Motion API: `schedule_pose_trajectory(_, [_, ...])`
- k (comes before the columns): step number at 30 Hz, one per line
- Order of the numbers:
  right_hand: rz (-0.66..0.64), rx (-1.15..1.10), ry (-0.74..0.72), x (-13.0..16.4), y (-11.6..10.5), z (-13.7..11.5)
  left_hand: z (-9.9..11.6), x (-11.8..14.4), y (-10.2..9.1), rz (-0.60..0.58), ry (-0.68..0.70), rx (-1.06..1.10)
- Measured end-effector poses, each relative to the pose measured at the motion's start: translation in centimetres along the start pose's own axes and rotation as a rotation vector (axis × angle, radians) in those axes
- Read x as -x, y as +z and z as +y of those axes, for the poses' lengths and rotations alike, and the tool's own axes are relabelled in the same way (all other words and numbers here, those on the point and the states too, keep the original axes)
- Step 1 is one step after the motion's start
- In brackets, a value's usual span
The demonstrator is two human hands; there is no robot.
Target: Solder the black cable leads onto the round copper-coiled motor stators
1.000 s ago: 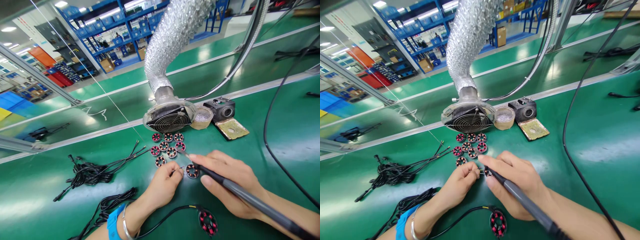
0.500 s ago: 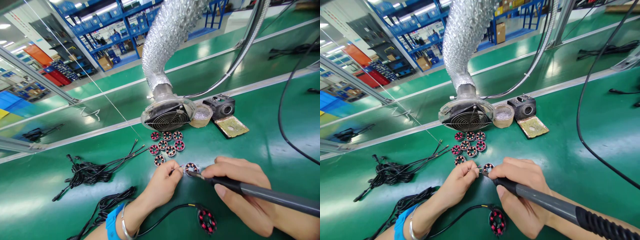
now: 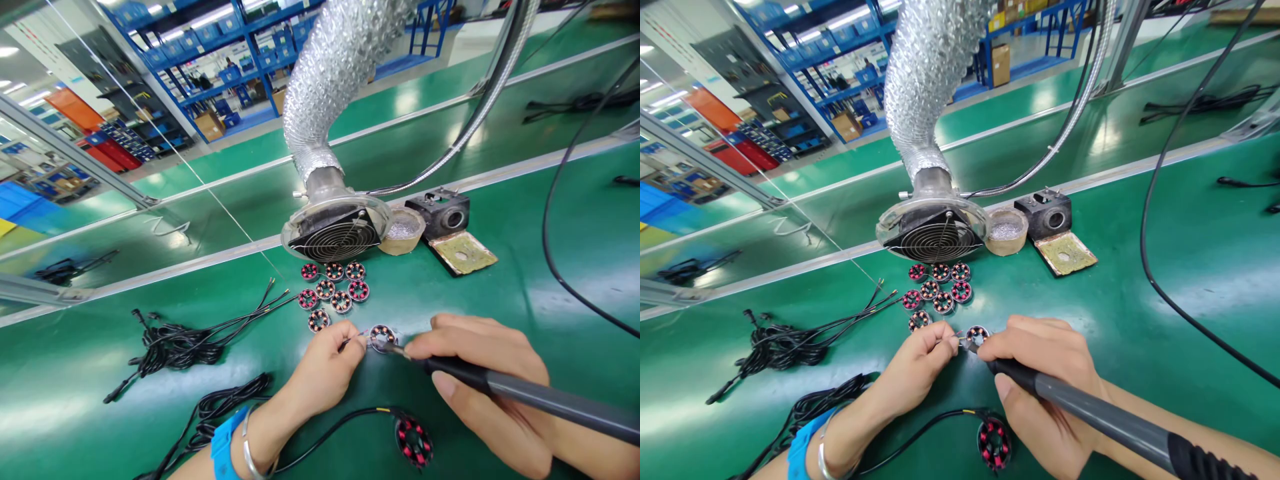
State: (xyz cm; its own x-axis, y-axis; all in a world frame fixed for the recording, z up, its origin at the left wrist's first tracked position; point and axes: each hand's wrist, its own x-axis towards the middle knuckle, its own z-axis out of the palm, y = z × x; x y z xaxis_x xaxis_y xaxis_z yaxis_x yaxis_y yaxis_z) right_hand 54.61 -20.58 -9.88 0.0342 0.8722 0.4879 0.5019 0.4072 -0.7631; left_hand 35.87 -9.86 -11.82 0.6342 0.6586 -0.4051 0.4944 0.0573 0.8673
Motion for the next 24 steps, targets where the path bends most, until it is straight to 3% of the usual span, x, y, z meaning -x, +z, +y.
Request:
schedule_pose_trajectory(17, [0.017, 0.013, -0.047, -0.8, -0.5, 0.4, -0.1, 0.1, 0.1, -0.015, -0.045, 0.053])
schedule_pose_trajectory(24, [0.090, 0.015, -0.070, -1.2, -0.4, 1.2, -0.4, -0.2, 0.1, -0.020, -0.056, 0.101])
